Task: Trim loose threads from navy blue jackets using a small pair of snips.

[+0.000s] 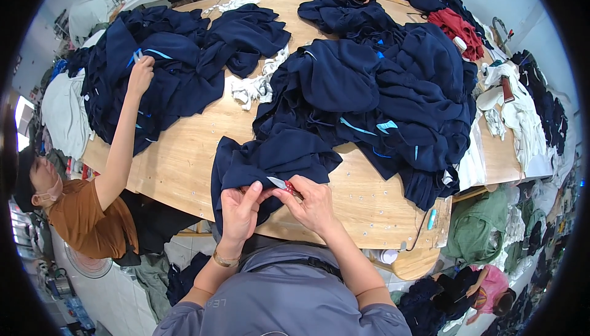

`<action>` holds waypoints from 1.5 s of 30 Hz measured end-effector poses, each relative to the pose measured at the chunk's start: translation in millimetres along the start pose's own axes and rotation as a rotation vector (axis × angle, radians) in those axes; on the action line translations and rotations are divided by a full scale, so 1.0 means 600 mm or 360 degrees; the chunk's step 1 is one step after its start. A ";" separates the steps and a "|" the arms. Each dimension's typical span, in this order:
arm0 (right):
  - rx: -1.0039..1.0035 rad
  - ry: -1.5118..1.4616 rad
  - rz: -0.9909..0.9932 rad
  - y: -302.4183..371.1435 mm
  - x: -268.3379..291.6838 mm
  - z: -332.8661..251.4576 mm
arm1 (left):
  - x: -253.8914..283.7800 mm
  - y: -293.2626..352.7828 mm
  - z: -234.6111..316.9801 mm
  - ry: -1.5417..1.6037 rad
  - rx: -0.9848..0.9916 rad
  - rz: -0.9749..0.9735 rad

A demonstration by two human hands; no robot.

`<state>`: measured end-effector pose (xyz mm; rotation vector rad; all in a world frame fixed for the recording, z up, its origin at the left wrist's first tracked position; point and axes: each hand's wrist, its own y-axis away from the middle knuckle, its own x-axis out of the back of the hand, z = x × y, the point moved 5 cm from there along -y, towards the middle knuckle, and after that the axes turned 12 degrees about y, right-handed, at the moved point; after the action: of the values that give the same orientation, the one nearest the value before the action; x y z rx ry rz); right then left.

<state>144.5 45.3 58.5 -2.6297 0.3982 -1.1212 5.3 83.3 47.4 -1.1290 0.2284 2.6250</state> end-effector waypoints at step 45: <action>0.0201 0.0241 0.0391 0.001 -0.007 -0.003 | 0.000 0.011 -0.019 0.0881 0.0382 0.0272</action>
<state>140.4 46.1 56.9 -2.3201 0.6395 -1.2219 11.2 74.1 39.7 -1.7822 0.7556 2.2713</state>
